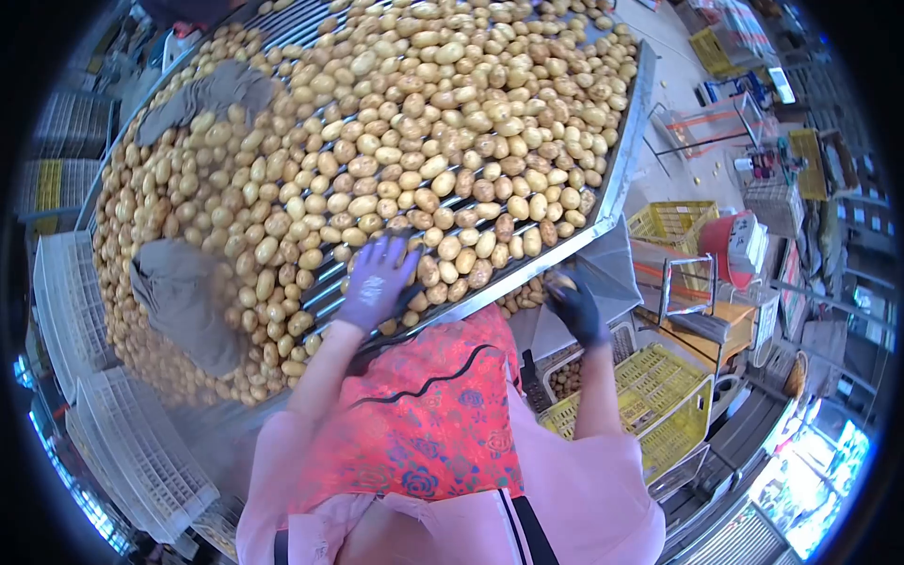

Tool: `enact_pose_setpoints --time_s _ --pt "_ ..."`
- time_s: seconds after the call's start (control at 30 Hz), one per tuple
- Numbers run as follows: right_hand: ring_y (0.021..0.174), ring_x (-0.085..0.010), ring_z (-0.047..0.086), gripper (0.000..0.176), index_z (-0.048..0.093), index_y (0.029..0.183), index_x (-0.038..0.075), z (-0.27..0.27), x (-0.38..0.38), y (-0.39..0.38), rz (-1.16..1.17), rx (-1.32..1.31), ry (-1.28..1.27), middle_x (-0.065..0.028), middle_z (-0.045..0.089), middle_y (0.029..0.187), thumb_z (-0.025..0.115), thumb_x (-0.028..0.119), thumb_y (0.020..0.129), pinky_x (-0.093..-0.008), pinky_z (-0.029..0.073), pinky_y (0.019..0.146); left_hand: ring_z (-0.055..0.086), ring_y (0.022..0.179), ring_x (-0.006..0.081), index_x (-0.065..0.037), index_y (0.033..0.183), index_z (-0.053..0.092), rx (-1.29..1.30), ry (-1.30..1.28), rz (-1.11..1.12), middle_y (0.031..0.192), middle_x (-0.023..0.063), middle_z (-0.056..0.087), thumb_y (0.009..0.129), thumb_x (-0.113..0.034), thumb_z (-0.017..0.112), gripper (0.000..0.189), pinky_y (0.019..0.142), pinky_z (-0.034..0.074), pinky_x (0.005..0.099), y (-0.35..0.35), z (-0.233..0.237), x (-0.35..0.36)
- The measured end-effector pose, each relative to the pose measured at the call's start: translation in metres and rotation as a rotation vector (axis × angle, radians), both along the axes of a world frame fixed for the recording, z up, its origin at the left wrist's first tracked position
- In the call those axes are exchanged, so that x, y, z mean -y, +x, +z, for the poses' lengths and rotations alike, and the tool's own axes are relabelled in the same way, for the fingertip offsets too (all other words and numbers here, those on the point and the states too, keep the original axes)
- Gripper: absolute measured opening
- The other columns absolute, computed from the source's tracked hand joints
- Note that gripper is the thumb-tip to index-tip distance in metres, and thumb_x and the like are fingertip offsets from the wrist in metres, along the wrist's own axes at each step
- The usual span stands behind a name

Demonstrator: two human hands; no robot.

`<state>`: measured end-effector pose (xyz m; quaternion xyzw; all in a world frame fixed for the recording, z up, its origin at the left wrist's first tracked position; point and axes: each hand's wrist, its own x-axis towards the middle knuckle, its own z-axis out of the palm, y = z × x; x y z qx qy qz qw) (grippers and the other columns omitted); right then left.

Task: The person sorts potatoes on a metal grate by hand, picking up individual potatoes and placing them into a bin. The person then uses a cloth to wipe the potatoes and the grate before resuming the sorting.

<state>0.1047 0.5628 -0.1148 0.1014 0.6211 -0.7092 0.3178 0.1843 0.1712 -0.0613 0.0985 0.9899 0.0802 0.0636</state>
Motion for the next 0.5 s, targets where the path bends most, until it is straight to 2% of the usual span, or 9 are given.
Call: enact_pose_setpoints --time_s 0.07,0.13,0.2,0.23,0.33,0.37,0.43,0.47,0.5 --pt "0.107 -0.0194 0.056 0.041 0.049 0.125 0.007 -0.006 -0.08 0.046 -0.386 0.271 -0.212 -0.006 0.056 0.116 0.06 0.011 0.086 -0.0351 0.046 0.095 0.043 0.125 0.0362 -0.015 0.133 0.047 -0.046 -0.01 -0.139 0.136 0.0159 0.045 0.084 -0.034 0.06 0.054 0.105 0.03 0.0496 -0.029 -0.016 -0.026" --pt "0.108 -0.0241 0.057 0.043 0.046 0.127 0.004 -0.045 -0.162 0.074 0.25 0.119 0.623 -0.0106 0.057 0.118 0.057 0.023 0.09 -0.0359 0.046 0.094 0.039 0.129 0.0362 -0.018 0.135 0.046 0.055 0.141 -0.177 0.138 0.0143 0.045 0.088 -0.043 0.051 0.053 0.108 0.025 0.053 -0.053 -0.018 -0.054" --pt "0.111 -0.0306 0.056 0.062 0.047 0.124 -0.001 -0.022 -0.136 0.079 0.167 0.424 1.529 -0.0197 0.053 0.124 0.05 0.051 0.09 -0.0453 0.045 0.091 0.037 0.131 0.036 -0.019 0.136 0.045 -0.12 0.14 -0.241 0.138 0.0137 0.044 0.087 -0.048 0.05 0.057 0.108 0.023 0.0542 -0.075 -0.046 -0.075" --pt "0.11 -0.038 0.054 0.068 0.047 0.125 -0.002 -0.006 -0.103 0.076 0.145 0.124 1.824 -0.0237 0.053 0.123 0.049 0.055 0.088 -0.0484 0.044 0.091 0.034 0.133 0.0357 -0.02 0.137 0.044 -0.07 0.106 -0.246 0.141 0.0134 0.042 0.086 -0.053 0.05 0.062 0.109 0.021 0.0558 -0.086 -0.059 -0.082" --pt "0.112 -0.0398 0.049 0.062 0.046 0.128 -0.002 0.003 -0.029 0.02 -0.029 -0.456 1.65 -0.0227 0.054 0.119 0.054 0.045 0.088 -0.0507 0.04 0.093 0.03 0.136 0.0356 -0.022 0.137 0.045 0.02 0.168 -0.223 0.143 0.0129 0.04 0.086 -0.055 0.048 0.061 0.109 0.016 0.0602 -0.129 -0.044 -0.08" --pt "0.107 -0.0393 0.051 0.054 0.049 0.125 -0.001 -0.012 -0.008 0.006 0.004 -0.91 1.588 -0.0213 0.056 0.113 0.056 0.037 0.087 -0.0525 0.039 0.091 0.026 0.138 0.034 -0.023 0.135 0.048 -0.033 0.19 -0.229 0.146 0.0108 0.037 0.087 -0.054 0.047 0.057 0.11 0.012 0.0603 -0.141 -0.047 -0.077" --pt "0.113 -0.041 0.049 0.05 0.048 0.127 -0.001 0.03 0.089 -0.041 0.201 -0.842 1.406 -0.0226 0.054 0.12 0.055 0.028 0.087 -0.0522 0.036 0.095 0.027 0.139 0.0303 -0.025 0.137 0.046 -0.073 0.145 -0.217 0.148 0.0096 0.035 0.087 -0.054 0.047 0.058 0.11 0.012 0.0603 -0.169 -0.05 -0.064" --pt "0.126 -0.0404 0.041 0.055 0.044 0.133 -0.001 -0.011 0.107 -0.058 0.218 -1.045 1.272 -0.0239 0.048 0.131 0.052 0.03 0.088 -0.0555 0.03 0.101 0.029 0.138 0.0286 -0.026 0.137 0.045 -0.162 0.162 -0.233 0.146 0.01 0.038 0.088 -0.053 0.046 0.056 0.11 0.014 0.0607 -0.183 -0.055 -0.054" --pt "0.133 -0.0422 0.032 0.058 0.04 0.137 -0.001 -0.005 0.141 -0.08 0.386 -0.813 1.256 -0.0277 0.04 0.138 0.049 0.033 0.09 -0.06 0.022 0.105 0.033 0.137 0.0238 -0.027 0.137 0.045 -0.104 0.097 -0.226 0.144 0.0064 0.042 0.088 -0.052 0.046 0.055 0.11 0.013 0.0602 -0.197 -0.064 -0.048"
